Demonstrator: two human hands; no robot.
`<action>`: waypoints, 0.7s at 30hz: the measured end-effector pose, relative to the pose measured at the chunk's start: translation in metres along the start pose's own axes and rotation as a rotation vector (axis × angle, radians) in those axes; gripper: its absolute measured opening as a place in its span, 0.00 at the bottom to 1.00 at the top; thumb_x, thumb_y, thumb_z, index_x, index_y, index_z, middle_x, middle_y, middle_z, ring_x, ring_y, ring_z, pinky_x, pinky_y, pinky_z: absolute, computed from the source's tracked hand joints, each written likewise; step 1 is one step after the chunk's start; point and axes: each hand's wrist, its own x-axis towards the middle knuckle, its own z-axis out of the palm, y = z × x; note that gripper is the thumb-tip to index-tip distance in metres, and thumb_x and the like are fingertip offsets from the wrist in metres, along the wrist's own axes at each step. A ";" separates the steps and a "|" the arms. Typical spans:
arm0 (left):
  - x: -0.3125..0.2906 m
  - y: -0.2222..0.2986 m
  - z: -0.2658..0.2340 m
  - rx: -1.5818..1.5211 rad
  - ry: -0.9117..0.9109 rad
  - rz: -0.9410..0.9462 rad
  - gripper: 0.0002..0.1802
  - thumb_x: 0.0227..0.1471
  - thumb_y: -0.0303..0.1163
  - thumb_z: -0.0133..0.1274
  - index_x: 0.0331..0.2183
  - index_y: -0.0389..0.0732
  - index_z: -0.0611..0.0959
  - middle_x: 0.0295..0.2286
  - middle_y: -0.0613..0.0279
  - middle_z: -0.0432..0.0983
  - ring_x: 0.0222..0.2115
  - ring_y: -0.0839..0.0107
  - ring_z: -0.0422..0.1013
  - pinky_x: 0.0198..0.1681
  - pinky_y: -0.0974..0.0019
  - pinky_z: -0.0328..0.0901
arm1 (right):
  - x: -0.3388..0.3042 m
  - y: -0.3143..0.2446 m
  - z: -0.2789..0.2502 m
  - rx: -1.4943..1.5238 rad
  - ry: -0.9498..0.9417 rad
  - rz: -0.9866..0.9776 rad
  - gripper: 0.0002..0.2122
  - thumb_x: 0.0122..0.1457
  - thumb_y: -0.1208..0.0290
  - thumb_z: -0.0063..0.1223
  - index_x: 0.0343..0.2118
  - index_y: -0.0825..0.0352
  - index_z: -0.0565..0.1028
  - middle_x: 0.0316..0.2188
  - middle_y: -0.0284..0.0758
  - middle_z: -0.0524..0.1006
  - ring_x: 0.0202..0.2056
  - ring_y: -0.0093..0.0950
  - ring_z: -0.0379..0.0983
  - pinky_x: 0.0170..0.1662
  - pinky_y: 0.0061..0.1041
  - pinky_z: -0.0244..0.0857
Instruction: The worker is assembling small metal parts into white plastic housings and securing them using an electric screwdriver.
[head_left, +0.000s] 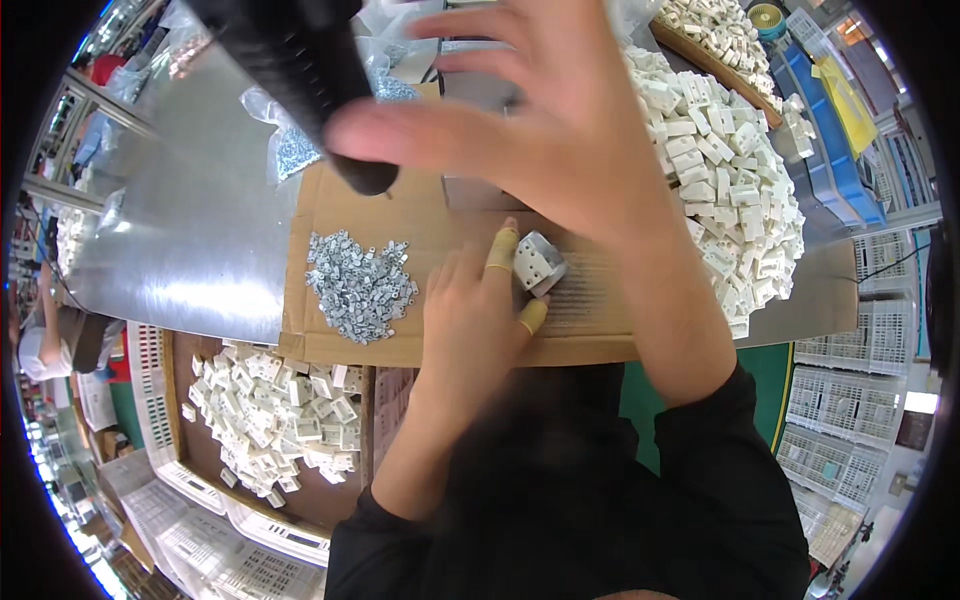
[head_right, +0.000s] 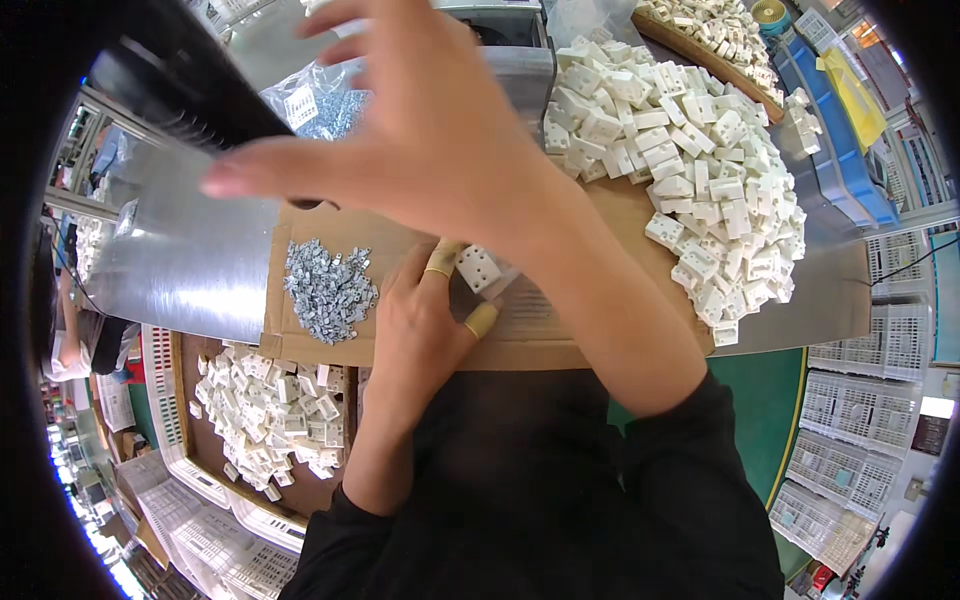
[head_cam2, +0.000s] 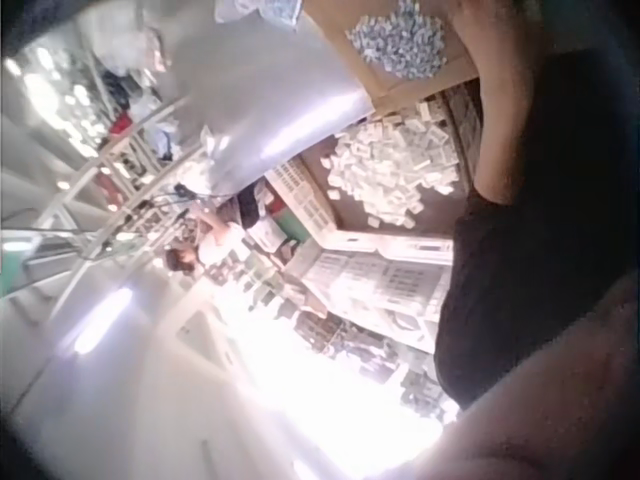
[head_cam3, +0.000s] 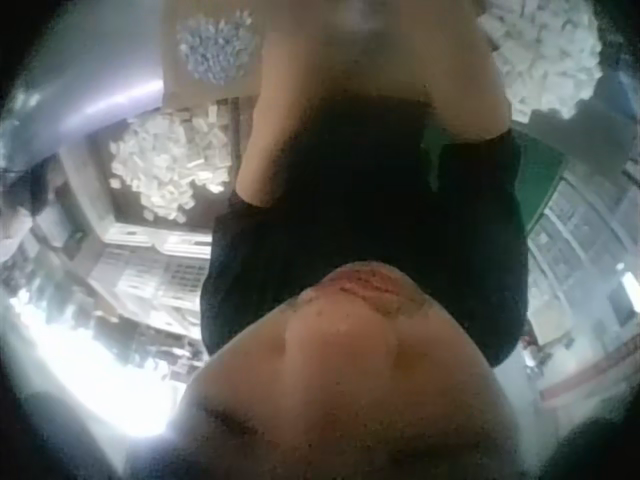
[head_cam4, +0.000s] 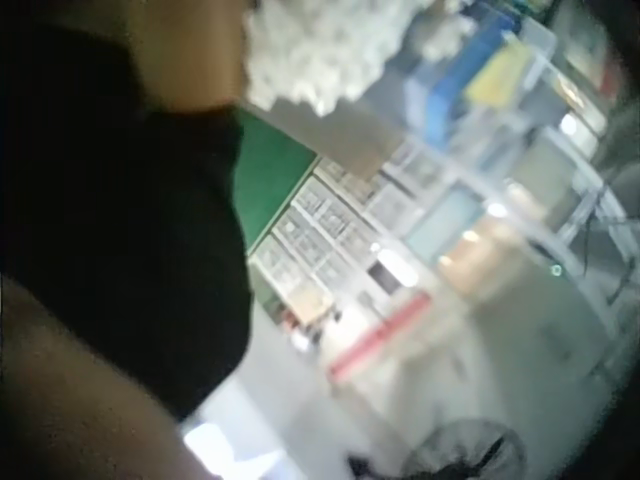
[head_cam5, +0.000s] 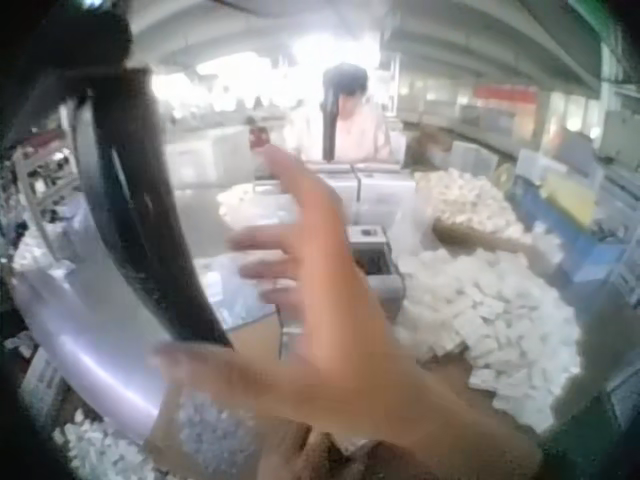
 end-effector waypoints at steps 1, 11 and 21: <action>0.002 -0.004 -0.001 -0.002 -0.001 0.002 0.39 0.38 0.34 0.72 0.53 0.36 0.78 0.42 0.51 0.75 0.43 0.50 0.72 0.48 0.50 0.68 | 0.010 0.005 0.003 0.018 -0.011 0.053 0.15 0.54 0.61 0.63 0.35 0.70 0.78 0.29 0.37 0.79 0.33 0.28 0.77 0.35 0.25 0.72; 0.021 -0.024 -0.005 -0.124 0.067 0.202 0.28 0.41 0.38 0.73 0.45 0.37 0.84 0.37 0.55 0.76 0.37 0.52 0.74 0.42 0.54 0.68 | 0.028 -0.016 -0.014 0.083 0.302 -0.093 0.29 0.66 0.42 0.43 0.28 0.70 0.74 0.20 0.38 0.76 0.21 0.28 0.74 0.27 0.25 0.70; 0.020 -0.026 0.002 -0.094 0.099 0.177 0.25 0.42 0.38 0.73 0.43 0.38 0.86 0.32 0.57 0.72 0.32 0.55 0.71 0.37 0.54 0.68 | 0.007 0.024 -0.007 0.379 0.290 -0.004 0.41 0.64 0.27 0.28 0.27 0.70 0.72 0.17 0.39 0.74 0.18 0.29 0.72 0.24 0.25 0.68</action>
